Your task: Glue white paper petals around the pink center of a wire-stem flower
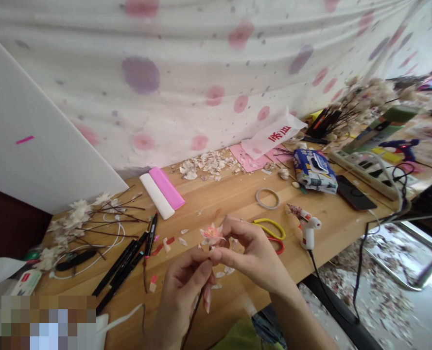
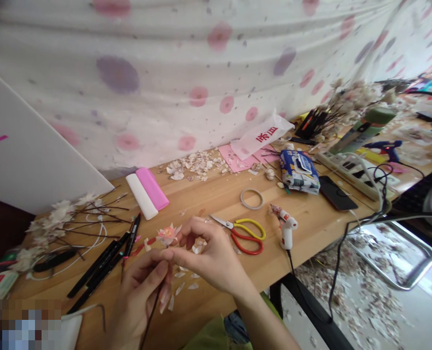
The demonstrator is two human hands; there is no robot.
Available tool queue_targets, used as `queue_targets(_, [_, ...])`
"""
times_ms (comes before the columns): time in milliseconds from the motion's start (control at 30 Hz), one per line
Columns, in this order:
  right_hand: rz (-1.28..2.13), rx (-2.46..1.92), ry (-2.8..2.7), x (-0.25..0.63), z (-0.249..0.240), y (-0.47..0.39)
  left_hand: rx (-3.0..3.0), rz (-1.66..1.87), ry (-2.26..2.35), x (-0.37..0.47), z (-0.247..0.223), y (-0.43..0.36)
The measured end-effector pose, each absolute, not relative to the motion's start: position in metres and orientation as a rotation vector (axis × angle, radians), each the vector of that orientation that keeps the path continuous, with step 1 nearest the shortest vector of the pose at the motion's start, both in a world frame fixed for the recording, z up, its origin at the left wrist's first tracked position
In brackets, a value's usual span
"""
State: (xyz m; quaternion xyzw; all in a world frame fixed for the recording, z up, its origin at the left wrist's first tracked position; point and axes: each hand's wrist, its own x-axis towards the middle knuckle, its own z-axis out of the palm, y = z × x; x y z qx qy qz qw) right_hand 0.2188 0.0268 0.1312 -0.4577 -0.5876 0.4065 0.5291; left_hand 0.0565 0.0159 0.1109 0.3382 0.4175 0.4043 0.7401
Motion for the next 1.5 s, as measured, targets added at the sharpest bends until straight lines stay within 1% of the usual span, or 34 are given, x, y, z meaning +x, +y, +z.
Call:
queue_targets(433, [1.058, -1.103, -1.372, 0.222, 0.131, 0.027, 0.83, 0.868, 1.005, 0.052, 0.116, 0.011])
queue_targets(567, [1.065, -1.148, -1.375, 0.224, 0.13, 0.026, 0.846, 0.878, 0.99, 0.05, 0.11, 0.011])
queue_targets(700, [1.077, -1.221, -1.352, 0.22, 0.129, 0.025, 0.792, 0.812, 0.941, 0.051, 0.11, 0.013])
queue_targets(867, [1.058, -1.305, -1.259, 0.214, 0.128, 0.025, 0.761, 0.805, 1.027, 0.056, 0.117, 0.012])
queue_targets(1233, [1.118, -1.226, -1.257, 0.217, 0.132, 0.02, 0.964, 0.948, 1.131, 0.059, 0.116, 0.0])
queue_targets(1500, [1.192, -1.169, -1.256, 0.221, 0.128, 0.022, 1.056, 0.955, 1.134, 0.056, 0.112, -0.002])
